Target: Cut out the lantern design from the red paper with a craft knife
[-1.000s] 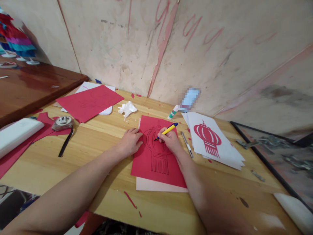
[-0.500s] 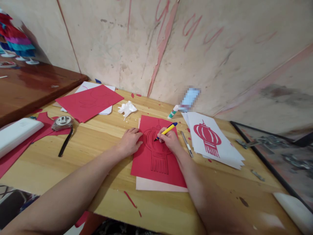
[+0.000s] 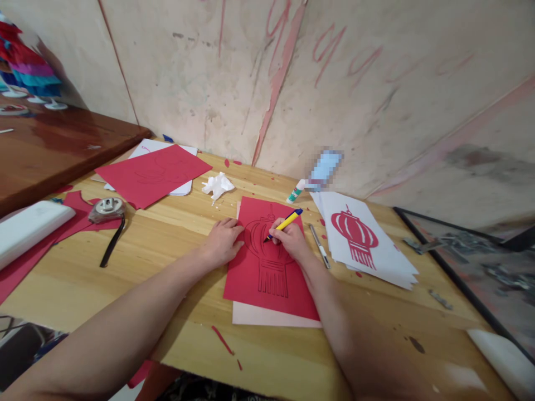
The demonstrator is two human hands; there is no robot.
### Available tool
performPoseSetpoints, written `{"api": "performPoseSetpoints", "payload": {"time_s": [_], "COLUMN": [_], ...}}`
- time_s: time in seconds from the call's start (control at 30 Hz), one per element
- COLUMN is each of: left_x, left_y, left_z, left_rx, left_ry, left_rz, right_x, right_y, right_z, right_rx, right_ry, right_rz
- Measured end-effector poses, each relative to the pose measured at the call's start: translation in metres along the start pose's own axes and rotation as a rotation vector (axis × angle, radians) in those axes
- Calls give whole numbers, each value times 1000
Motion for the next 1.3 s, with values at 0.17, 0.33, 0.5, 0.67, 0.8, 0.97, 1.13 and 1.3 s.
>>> {"api": "performPoseSetpoints", "payload": {"time_s": [0.17,0.33,0.5,0.67,0.8,0.97,1.13,1.3], "left_x": [1,1,1,1,1,2,1,1], "left_y": [-2,-1,-1,0,0,-1,-1,-1], "left_z": [-1,0,0,0,0,0,0,1], "left_rx": [-10,-15,-2,-1,-4,-10,-14,-22], "left_ry": [-3,-8,-3,-7,-9,-10,-13,-9], "left_rz": [7,13,7,8,6,13,17,28], "right_x": [1,2,-2,-3,-2,-3,-5,-7], "right_y": [0,0,1,2,1,1,3,3], "right_z": [-1,-1,-2,-2,-2,-2,-4,-4], "right_rx": [13,14,-5,-1,6,-8,-36,-47], "right_ry": [8,3,10,8,23,16,7,5], "right_rz": [7,9,8,18,18,11,-14,-62]}}
Point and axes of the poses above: each hand's wrist, its own z-axis towards the middle knuckle, its own y-axis out of the palm, x = y × z, the point moved 2 cm from there along z, towards the middle knuckle, and after that the axes turned 13 degrees about -x, right-handed, at the moved point
